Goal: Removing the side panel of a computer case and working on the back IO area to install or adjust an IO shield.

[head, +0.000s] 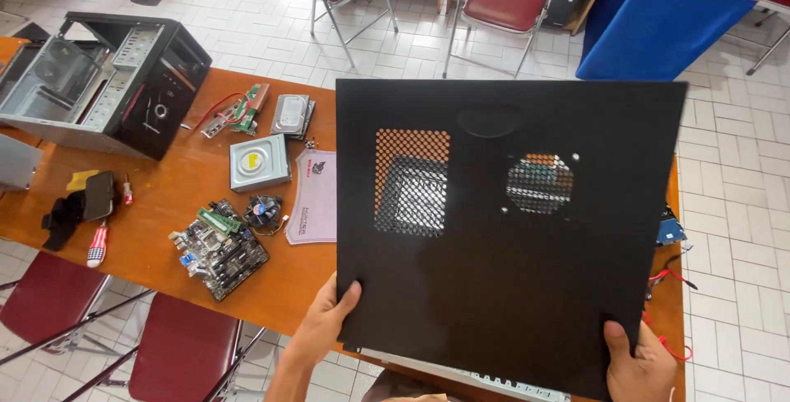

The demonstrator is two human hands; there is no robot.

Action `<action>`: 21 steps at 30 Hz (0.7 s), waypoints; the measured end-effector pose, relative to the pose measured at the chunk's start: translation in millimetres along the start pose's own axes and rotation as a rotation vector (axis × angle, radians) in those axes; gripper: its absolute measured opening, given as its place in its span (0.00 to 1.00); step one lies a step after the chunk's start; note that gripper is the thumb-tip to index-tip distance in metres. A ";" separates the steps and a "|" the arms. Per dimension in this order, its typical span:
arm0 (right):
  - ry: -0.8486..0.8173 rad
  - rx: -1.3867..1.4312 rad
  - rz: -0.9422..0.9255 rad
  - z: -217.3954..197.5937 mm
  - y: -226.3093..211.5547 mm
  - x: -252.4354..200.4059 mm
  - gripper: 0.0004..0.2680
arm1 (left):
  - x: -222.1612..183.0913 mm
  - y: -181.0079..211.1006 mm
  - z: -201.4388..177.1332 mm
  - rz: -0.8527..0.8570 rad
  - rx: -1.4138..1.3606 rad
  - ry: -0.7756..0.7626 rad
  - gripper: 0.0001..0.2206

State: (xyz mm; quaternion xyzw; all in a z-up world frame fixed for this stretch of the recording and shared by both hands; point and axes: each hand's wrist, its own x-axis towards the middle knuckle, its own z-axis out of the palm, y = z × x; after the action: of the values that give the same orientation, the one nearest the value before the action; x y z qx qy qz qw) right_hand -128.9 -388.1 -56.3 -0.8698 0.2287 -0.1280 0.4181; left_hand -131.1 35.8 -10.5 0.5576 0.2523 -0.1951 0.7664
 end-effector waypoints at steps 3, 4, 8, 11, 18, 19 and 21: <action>-0.171 -0.013 0.191 -1.5 -22.4 20.5 0.23 | 5.4 1.6 14.5 0.203 -0.054 0.155 0.24; -0.209 0.063 0.140 -1.6 -32.4 25.9 0.21 | 5.5 3.5 16.6 0.215 -0.052 0.199 0.26; -0.315 0.262 -0.014 2.7 -36.4 53.8 0.19 | 10.7 9.3 14.6 0.272 -0.059 0.264 0.27; -0.364 0.814 0.230 5.9 -54.4 49.4 0.35 | 6.2 28.2 25.1 0.219 -0.109 0.353 0.29; -0.666 0.437 0.413 122.5 56.2 -56.2 0.17 | 54.3 86.6 8.7 0.415 -0.189 0.385 0.31; -0.912 -0.045 0.229 124.1 52.6 -76.3 0.16 | 72.2 90.8 -3.8 0.469 -0.148 0.402 0.29; -1.113 -0.541 0.024 138.3 76.9 -103.3 0.25 | 97.1 107.7 -19.3 0.522 -0.107 0.418 0.26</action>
State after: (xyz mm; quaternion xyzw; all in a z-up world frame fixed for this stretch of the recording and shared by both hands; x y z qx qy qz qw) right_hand -183.0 -285.5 -205.4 -0.8786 0.0106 0.4122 0.2408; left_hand 5.5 85.0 7.4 0.5903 0.2625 0.1396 0.7505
